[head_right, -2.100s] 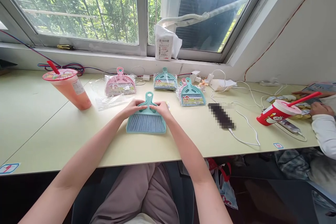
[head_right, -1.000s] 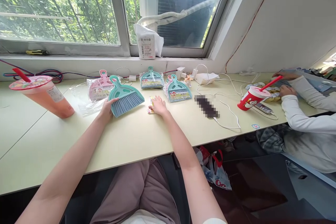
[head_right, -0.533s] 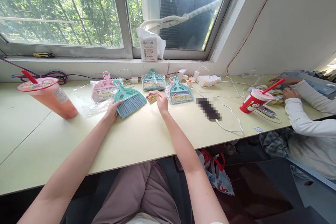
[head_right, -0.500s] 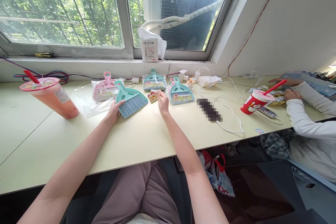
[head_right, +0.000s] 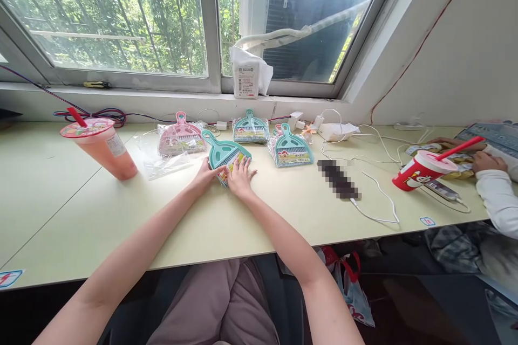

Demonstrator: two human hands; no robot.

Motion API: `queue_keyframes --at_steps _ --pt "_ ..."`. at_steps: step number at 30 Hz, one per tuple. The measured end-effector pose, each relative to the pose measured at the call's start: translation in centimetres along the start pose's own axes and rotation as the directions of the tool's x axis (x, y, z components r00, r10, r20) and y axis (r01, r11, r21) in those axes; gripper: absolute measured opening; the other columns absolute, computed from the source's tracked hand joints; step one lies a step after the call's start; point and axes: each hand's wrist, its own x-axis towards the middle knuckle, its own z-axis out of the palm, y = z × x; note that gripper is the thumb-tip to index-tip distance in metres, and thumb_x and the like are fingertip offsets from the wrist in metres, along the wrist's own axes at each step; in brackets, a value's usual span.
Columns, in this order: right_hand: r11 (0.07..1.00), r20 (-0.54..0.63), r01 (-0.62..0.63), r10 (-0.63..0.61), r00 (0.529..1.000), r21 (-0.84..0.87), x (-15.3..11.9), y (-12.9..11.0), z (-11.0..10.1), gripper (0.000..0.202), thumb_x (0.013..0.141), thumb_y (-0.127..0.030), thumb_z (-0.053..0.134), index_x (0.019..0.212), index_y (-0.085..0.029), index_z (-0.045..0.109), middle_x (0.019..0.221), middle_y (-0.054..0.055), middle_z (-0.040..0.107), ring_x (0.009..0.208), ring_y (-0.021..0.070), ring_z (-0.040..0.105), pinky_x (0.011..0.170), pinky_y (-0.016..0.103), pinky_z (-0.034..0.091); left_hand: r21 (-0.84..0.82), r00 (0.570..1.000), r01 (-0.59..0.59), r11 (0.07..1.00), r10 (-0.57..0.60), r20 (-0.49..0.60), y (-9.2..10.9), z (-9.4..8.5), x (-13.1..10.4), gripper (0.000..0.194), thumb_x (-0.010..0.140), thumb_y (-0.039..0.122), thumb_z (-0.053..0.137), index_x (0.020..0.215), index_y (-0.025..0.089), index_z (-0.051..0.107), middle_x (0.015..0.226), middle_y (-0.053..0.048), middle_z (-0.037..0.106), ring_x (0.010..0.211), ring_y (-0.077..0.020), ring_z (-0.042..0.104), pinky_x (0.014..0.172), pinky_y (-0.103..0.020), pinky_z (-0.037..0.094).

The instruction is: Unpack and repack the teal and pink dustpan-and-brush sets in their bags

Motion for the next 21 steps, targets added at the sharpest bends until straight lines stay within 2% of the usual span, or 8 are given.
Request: queue_keyframes --at_steps 3,7,9,12,14,16,19,21 --pt "0.998 0.013 -0.015 0.015 1.0 0.054 0.2 0.1 -0.4 0.068 0.104 -0.054 0.018 0.159 -0.015 0.013 0.165 0.017 -0.003 0.152 0.0305 -0.013 0.114 0.07 -0.002 -0.02 1.0 -0.005 1.0 0.005 0.0 0.0 -0.1 0.1 0.08 0.054 0.034 0.091 0.118 0.019 0.046 0.12 -0.013 0.062 0.119 -0.0313 0.059 0.094 -0.042 0.053" --pt "0.967 -0.047 -0.058 0.072 0.996 0.248 0.5 0.1 -1.3 0.062 0.104 -0.052 0.019 0.159 -0.024 0.015 0.166 0.011 0.008 0.154 0.0285 -0.006 0.115 0.07 0.0 -0.058 1.0 0.004 0.998 -0.003 0.014 0.1 -0.5 0.5 0.075 0.051 0.026 0.089 0.114 0.018 0.05 0.117 -0.012 0.064 0.114 -0.0318 0.063 0.092 -0.044 0.055" --pt "0.937 -0.139 -0.043 0.096 0.986 0.345 0.7 0.3 -2.5 0.058 0.103 -0.048 0.024 0.157 -0.025 0.025 0.165 0.009 0.016 0.154 0.0284 0.001 0.118 0.065 0.007 -0.055 1.0 0.023 0.998 -0.022 0.019 0.3 -1.0 0.7 0.071 0.05 0.024 0.087 0.111 0.018 0.052 0.113 -0.011 0.066 0.107 -0.031 0.066 0.087 -0.043 0.057" --pt "0.912 -0.359 0.109 0.044 0.932 0.396 0.5 2.1 -6.1 0.05 0.1 -0.036 0.033 0.146 -0.021 0.046 0.159 0.009 0.032 0.15 0.0262 0.021 0.121 0.05 0.02 -0.032 0.995 0.094 0.995 -0.093 0.039 0.7 -1.8 0.9 0.064 0.052 0.022 0.084 0.108 0.018 0.054 0.104 -0.009 0.069 0.094 -0.0282 0.07 0.078 -0.039 0.059" --pt "0.92 -0.497 0.219 -0.031 0.867 0.325 -0.7 4.9 -9.5 0.046 0.098 -0.031 0.034 0.137 -0.021 0.056 0.151 0.009 0.043 0.143 0.0244 0.034 0.119 0.044 0.026 -0.009 0.991 0.124 0.992 -0.124 0.059 1.1 -2.2 0.9 0.059 0.054 0.022 0.084 0.105 0.019 0.054 0.101 -0.008 0.069 0.087 -0.0256 0.07 0.074 -0.036 0.059" --pt "0.957 -0.576 0.25 -0.121 0.808 0.149 -3.0 9.3 -13.3 0.041 0.097 -0.033 0.038 0.126 -0.023 0.065 0.146 0.008 0.049 0.141 0.0251 0.037 0.119 0.046 0.025 0.025 0.987 0.143 0.989 -0.144 0.077 1.5 -2.4 0.8 0.055 0.057 0.024 0.084 0.103 0.019 0.055 0.099 -0.008 0.069 0.084 -0.0235 0.07 0.073 -0.034 0.058" --pt "0.985 -0.595 0.163 -0.159 0.788 -0.048 -7.9 17.8 -18.0 0.036 0.094 -0.041 0.044 0.112 -0.025 0.071 0.137 0.009 0.058 0.138 0.0273 0.041 0.118 0.05 0.026 0.131 0.983 0.158 0.979 -0.169 0.078 2.3 -2.7 0.8 0.049 0.065 0.033 0.082 0.104 0.019 0.057 0.099 -0.008 0.068 0.085 -0.023 0.069 0.073 -0.035 0.058" --pt "0.997 -0.628 0.07 -0.074 0.775 -0.032 -11.3 23.3 -20.1 0.04 0.095 -0.045 0.041 0.107 -0.024 0.073 0.131 0.011 0.061 0.131 0.0281 0.049 0.115 0.051 0.032 0.284 0.994 0.107 0.953 -0.103 -0.03 2.8 -2.9 0.8 0.039 0.074 0.04 0.073 0.104 0.02 0.058 0.098 -0.008 0.067 0.089 -0.025 0.067 0.077 -0.039 0.058"
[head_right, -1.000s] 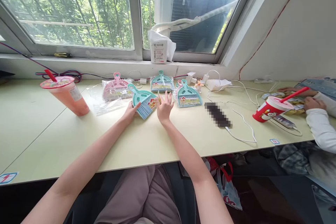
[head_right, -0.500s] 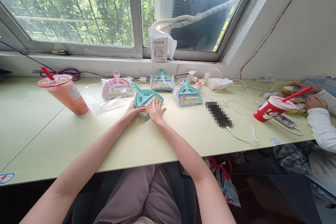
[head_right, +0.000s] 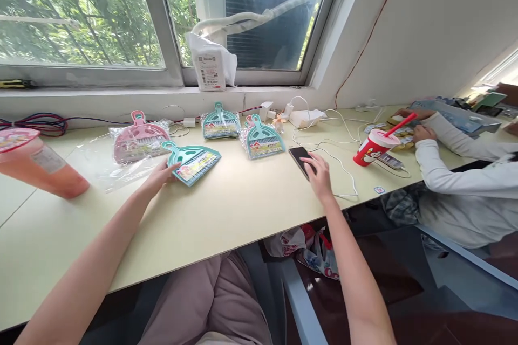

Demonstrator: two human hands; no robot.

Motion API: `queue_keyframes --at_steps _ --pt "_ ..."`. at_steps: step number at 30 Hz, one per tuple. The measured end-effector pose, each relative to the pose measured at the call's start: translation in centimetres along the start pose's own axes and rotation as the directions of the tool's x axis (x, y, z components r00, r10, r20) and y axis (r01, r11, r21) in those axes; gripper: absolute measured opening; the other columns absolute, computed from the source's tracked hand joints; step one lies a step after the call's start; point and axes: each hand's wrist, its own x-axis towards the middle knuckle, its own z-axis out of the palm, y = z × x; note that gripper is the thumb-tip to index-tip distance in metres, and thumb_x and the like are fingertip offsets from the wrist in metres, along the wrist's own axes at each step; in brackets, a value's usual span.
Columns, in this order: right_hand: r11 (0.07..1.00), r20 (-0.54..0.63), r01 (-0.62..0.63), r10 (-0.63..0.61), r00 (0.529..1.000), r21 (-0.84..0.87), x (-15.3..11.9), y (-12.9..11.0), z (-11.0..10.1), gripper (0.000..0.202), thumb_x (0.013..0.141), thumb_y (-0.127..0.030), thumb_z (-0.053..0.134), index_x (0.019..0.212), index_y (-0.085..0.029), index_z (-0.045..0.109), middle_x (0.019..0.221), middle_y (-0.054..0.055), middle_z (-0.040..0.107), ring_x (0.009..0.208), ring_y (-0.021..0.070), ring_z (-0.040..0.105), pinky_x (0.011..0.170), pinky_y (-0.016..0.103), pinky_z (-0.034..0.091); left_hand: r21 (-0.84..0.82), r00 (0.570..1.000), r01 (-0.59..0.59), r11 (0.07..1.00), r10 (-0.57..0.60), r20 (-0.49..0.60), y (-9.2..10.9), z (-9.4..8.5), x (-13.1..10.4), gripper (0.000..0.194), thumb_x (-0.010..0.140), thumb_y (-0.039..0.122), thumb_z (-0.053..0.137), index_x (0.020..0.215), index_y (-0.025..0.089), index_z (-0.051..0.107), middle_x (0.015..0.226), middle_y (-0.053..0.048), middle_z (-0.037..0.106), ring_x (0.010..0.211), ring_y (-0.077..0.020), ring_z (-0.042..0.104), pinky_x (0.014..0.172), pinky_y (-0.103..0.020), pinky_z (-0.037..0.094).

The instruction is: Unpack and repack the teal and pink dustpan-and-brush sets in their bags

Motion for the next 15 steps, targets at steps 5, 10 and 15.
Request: queue_keyframes --at_steps 5,10,15 --pt "0.992 -0.02 -0.058 0.056 0.998 -0.109 -3.6 7.7 -5.1 0.046 0.096 -0.054 0.039 0.101 -0.024 0.075 0.126 0.013 0.064 0.125 0.0294 0.053 0.112 0.053 0.035 0.687 0.761 -0.17 0.706 0.537 -0.364 0.0 -1.5 0.1 0.027 0.089 0.036 0.05 0.101 0.017 0.066 0.113 -0.015 0.059 0.12 -0.0356 0.051 0.106 -0.056 0.041" --pt "0.987 0.089 -0.036 0.051 0.995 -0.154 -3.7 8.9 -5.9 0.053 0.098 -0.057 0.035 0.099 -0.026 0.078 0.132 0.012 0.06 0.132 0.0302 0.047 0.114 0.052 0.032 0.689 0.711 -0.277 0.67 0.625 -0.322 -1.2 -3.0 0.9 0.028 0.086 0.021 0.047 0.108 0.019 0.065 0.116 -0.011 0.056 0.107 -0.0237 0.057 0.087 -0.038 0.057" --pt "0.986 0.195 -0.034 0.066 0.979 -0.165 -3.0 9.2 -5.6 0.051 0.097 -0.059 0.037 0.105 -0.03 0.078 0.133 0.009 0.06 0.131 0.0306 0.048 0.114 0.053 0.033 0.689 0.684 -0.345 0.637 0.674 -0.281 -1.9 -3.4 1.2 0.024 0.09 0.02 0.045 0.098 0.021 0.068 0.113 -0.008 0.057 0.112 -0.0235 0.057 0.081 -0.037 0.061"
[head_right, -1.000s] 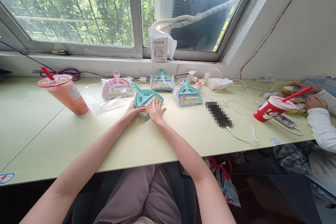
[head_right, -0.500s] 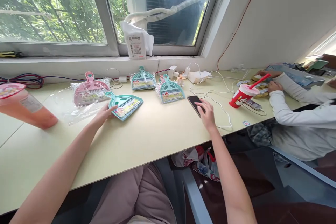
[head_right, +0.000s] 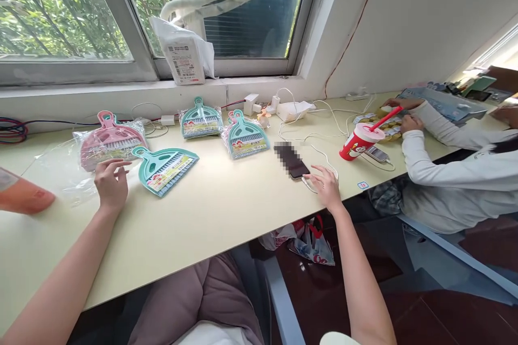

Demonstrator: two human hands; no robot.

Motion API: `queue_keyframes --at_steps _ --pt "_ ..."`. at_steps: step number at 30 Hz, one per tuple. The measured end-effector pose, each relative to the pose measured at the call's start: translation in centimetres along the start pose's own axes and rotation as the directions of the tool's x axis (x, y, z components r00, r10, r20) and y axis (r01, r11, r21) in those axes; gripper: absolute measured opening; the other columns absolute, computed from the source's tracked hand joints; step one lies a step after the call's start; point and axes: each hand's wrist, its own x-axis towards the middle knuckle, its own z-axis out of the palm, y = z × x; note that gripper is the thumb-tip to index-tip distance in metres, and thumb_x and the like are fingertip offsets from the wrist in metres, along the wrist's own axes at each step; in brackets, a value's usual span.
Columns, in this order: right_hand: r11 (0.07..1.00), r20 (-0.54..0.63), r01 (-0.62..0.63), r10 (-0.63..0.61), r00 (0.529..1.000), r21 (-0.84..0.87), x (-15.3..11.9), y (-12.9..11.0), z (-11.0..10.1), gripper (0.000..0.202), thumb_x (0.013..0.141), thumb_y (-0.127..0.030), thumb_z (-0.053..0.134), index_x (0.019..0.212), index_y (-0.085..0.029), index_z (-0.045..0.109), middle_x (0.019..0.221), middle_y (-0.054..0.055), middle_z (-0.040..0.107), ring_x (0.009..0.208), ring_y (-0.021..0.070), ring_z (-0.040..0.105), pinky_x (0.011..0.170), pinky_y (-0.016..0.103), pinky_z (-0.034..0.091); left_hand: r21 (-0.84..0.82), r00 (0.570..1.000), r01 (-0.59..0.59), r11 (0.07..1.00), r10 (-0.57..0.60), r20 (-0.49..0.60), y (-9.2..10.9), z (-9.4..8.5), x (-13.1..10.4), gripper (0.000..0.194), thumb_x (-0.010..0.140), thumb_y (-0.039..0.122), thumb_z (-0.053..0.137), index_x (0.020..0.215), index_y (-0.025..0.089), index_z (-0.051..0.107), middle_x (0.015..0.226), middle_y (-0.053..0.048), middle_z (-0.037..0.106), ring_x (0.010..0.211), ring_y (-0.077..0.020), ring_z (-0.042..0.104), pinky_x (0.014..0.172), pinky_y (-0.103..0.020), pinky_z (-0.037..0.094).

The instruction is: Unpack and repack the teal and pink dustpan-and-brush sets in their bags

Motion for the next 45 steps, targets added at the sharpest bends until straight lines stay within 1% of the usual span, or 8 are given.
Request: queue_keyframes --at_steps 3,8,13,20,26,30,39,45 --pt "1.0 0.056 -0.015 0.016 0.998 -0.025 0.6 0.5 0.6 0.056 0.096 -0.064 0.036 0.114 -0.028 0.075 0.138 0.01 0.057 0.137 0.0325 0.043 0.116 0.055 0.03 0.008 1.0 -0.005 1.0 0.005 0.02 0.2 0.1 -0.1 0.02 0.09 0.023 0.051 0.099 0.019 0.069 0.114 -0.008 0.057 0.11 -0.0231 0.058 0.081 -0.037 0.061" --pt "0.996 0.015 -0.049 0.048 0.999 0.076 2.4 0.7 1.2 0.071 0.093 -0.072 0.034 0.136 -0.021 0.059 0.146 0.014 0.05 0.142 0.0332 0.036 0.118 0.055 0.028 0.011 0.999 -0.007 1.0 0.007 0.038 0.2 0.1 -0.1 0.019 0.089 0.022 0.056 0.104 0.019 0.068 0.116 -0.008 0.058 0.11 -0.0215 0.058 0.085 -0.035 0.06" --pt "0.977 -0.031 -0.003 0.01 0.999 0.214 3.1 0.4 0.7 0.051 0.097 -0.063 0.039 0.114 -0.029 0.073 0.142 0.007 0.056 0.14 0.0312 0.04 0.119 0.053 0.028 0.008 1.0 -0.015 1.0 0.015 -0.005 -0.3 0.3 0.0 0.022 0.09 0.018 0.054 0.107 0.016 0.068 0.115 -0.011 0.058 0.11 -0.0223 0.059 0.082 -0.037 0.061" --pt "0.943 -0.002 -0.066 0.071 0.997 0.325 2.0 0.5 0.6 0.047 0.098 -0.058 0.042 0.089 -0.03 0.079 0.14 0.002 0.057 0.14 0.0305 0.041 0.119 0.05 0.03 0.006 0.999 -0.042 0.999 0.042 0.008 -0.2 0.2 0.0 0.024 0.088 0.016 0.053 0.106 0.016 0.069 0.117 -0.012 0.058 0.113 -0.0232 0.059 0.082 -0.039 0.064" --pt "0.923 0.097 -0.136 0.108 0.989 0.361 2.0 0.8 0.8 0.045 0.096 -0.059 0.045 0.091 -0.03 0.079 0.145 0.002 0.053 0.14 0.0311 0.041 0.118 0.051 0.028 -0.005 0.998 -0.056 0.998 0.056 0.031 -0.4 0.4 0.0 0.016 0.085 0.019 0.059 0.095 0.016 0.071 0.118 -0.011 0.058 0.109 -0.0241 0.062 0.075 -0.041 0.066" --pt "0.915 0.104 -0.182 0.155 0.982 0.36 2.2 1.0 1.0 0.045 0.095 -0.061 0.046 0.096 -0.03 0.079 0.146 0.002 0.051 0.136 0.0304 0.045 0.118 0.05 0.028 -0.026 0.997 -0.053 0.998 0.054 0.051 -0.3 0.6 0.2 0.014 0.084 0.018 0.059 0.09 0.016 0.071 0.116 -0.01 0.059 0.104 -0.0228 0.065 0.074 -0.042 0.066" --pt "0.868 0.152 -0.252 0.206 0.967 0.427 2.4 0.5 0.6 0.045 0.094 -0.062 0.048 0.099 -0.029 0.078 0.148 0.001 0.051 0.137 0.0287 0.044 0.12 0.047 0.027 -0.019 0.999 -0.038 0.999 0.039 0.036 -0.3 0.6 0.5 0.019 0.091 0.025 0.056 0.096 0.017 0.072 0.111 -0.01 0.063 0.107 -0.0222 0.063 0.079 -0.042 0.064" --pt "0.825 0.158 -0.278 0.23 0.96 0.492 2.8 0.3 0.6 0.046 0.095 -0.064 0.047 0.094 -0.029 0.078 0.15 -0.001 0.048 0.142 0.029 0.04 0.123 0.047 0.023 -0.032 1.0 0.023 0.999 -0.023 0.021 -0.6 0.7 0.6 0.019 0.088 0.027 0.062 0.101 0.017 0.072 0.11 -0.009 0.065 0.107 -0.0234 0.064 0.076 -0.041 0.064"
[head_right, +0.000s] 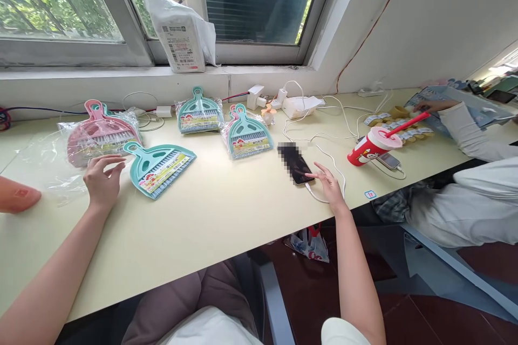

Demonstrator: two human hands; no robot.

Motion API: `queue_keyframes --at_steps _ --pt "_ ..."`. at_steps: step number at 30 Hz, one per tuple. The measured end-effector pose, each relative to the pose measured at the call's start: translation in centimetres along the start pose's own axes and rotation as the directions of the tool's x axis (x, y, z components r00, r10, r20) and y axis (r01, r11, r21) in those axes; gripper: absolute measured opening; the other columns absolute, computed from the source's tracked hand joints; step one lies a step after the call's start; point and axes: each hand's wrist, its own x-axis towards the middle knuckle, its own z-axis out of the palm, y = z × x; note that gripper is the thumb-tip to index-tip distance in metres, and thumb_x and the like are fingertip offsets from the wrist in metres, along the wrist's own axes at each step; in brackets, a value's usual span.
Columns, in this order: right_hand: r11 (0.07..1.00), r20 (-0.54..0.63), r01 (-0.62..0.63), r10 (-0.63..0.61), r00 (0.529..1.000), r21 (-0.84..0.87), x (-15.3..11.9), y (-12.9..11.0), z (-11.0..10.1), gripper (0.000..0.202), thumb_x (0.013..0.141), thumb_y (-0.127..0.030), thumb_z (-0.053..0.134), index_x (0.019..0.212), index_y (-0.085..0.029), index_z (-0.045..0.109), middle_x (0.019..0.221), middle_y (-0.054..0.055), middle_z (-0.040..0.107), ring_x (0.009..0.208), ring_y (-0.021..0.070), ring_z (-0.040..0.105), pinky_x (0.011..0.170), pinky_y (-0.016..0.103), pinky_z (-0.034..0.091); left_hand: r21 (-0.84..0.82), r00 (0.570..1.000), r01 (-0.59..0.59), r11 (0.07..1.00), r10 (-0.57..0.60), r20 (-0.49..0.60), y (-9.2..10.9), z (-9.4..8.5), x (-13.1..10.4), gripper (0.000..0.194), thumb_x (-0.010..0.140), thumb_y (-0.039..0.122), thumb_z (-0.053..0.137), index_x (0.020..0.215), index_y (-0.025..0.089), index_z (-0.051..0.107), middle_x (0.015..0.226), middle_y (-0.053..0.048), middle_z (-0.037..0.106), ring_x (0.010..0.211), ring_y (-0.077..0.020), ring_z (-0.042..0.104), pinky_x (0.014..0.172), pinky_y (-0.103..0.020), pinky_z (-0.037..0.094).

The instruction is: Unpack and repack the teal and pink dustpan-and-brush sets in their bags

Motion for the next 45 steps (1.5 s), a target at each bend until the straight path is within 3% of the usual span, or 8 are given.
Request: queue_keyframes --at_steps 4,14,20,24,28,33,38,45 --pt "0.997 0.01 0.001 0.0 1.0 -0.083 0.1 0.1 0.1 0.049 0.094 -0.065 0.046 0.084 -0.03 0.079 0.151 -0.002 0.047 0.142 0.0307 0.039 0.123 0.052 0.019 -0.027 1.0 0.023 0.999 -0.023 0.001 -0.2 0.1 0.0 0.018 0.088 0.025 0.061 0.099 0.017 0.072 0.107 -0.008 0.067 0.105 -0.0218 0.064 0.075 -0.038 0.064" --pt "0.986 0.01 0.016 -0.014 1.0 -0.166 0.1 0.3 0.5 0.048 0.093 -0.066 0.045 0.095 -0.032 0.078 0.151 -0.002 0.046 0.143 0.0303 0.035 0.122 0.05 0.018 -0.023 0.998 0.048 0.999 -0.047 0.043 0.1 -0.1 0.1 0.019 0.086 0.029 0.064 0.099 0.016 0.072 0.106 -0.008 0.067 0.102 -0.0208 0.064 0.075 -0.035 0.064" --pt "0.998 -0.018 -0.035 0.034 0.999 -0.061 0.3 0.2 0.0 0.05 0.093 -0.068 0.043 0.108 -0.032 0.074 0.135 0.002 0.063 0.146 0.0273 0.033 0.124 0.05 0.016 -0.026 0.995 0.078 0.997 -0.077 0.06 0.3 -0.1 0.1 0.017 0.087 0.027 0.061 0.097 0.018 0.071 0.106 -0.008 0.067 0.105 -0.0211 0.063 0.078 -0.037 0.063" --pt "0.997 0.023 -0.066 0.067 0.997 -0.027 2.3 0.0 -0.1 0.058 0.093 -0.07 0.042 0.13 -0.03 0.062 0.116 0.006 0.073 0.146 0.0256 0.034 0.124 0.052 0.014 -0.028 0.996 0.072 0.997 -0.07 0.062 0.1 -0.1 0.1 0.018 0.086 0.027 0.06 0.098 0.017 0.071 0.107 -0.009 0.067 0.105 -0.0217 0.064 0.077 -0.037 0.064" --pt "0.997 0.083 -0.038 0.044 0.996 -0.064 6.1 0.5 1.1 0.055 0.086 -0.074 0.052 0.11 -0.029 0.074 0.141 0.006 0.058 0.15 0.029 0.024 0.126 0.048 0.01 -0.03 0.995 0.078 0.997 -0.076 0.069 -0.1 0.0 0.1 0.021 0.085 0.029 0.059 0.098 0.017 0.07 0.109 -0.009 0.066 0.105 -0.0225 0.064 0.077 -0.037 0.064" --pt "0.995 -0.041 -0.012 0.016 0.999 0.103 9.8 1.5 2.8 0.062 0.083 -0.079 0.05 0.106 -0.028 0.076 0.152 0.002 0.046 0.146 0.0293 0.033 0.125 0.046 0.016 -0.035 0.995 0.061 0.997 -0.059 0.077 0.0 -0.3 0.2 0.022 0.083 0.031 0.057 0.095 0.019 0.07 0.11 -0.009 0.065 0.104 -0.0236 0.064 0.08 -0.039 0.064" --pt "0.995 -0.116 0.053 -0.042 0.992 0.089 10.2 2.5 3.4 0.058 0.084 -0.077 0.05 0.092 -0.027 0.078 0.147 0.002 0.052 0.143 0.0284 0.038 0.124 0.046 0.018 -0.046 0.995 0.058 0.997 -0.054 0.087 0.2 -0.3 0.2 0.021 0.082 0.03 0.055 0.093 0.021 0.071 0.109 -0.009 0.065 0.105 -0.0252 0.065 0.082 -0.042 0.064" --pt "0.997 -0.126 0.072 -0.073 0.989 -0.016 10.2 3.3 3.4 0.061 0.089 -0.076 0.042 0.095 -0.026 0.077 0.146 0.004 0.054 0.14 0.0265 0.042 0.123 0.044 0.023 -0.044 0.993 0.061 0.997 -0.056 0.106 0.2 -0.1 0.2 0.021 0.08 0.028 0.055 0.091 0.021 0.071 0.11 -0.008 0.065 0.105 -0.0242 0.065 0.083 -0.042 0.064"
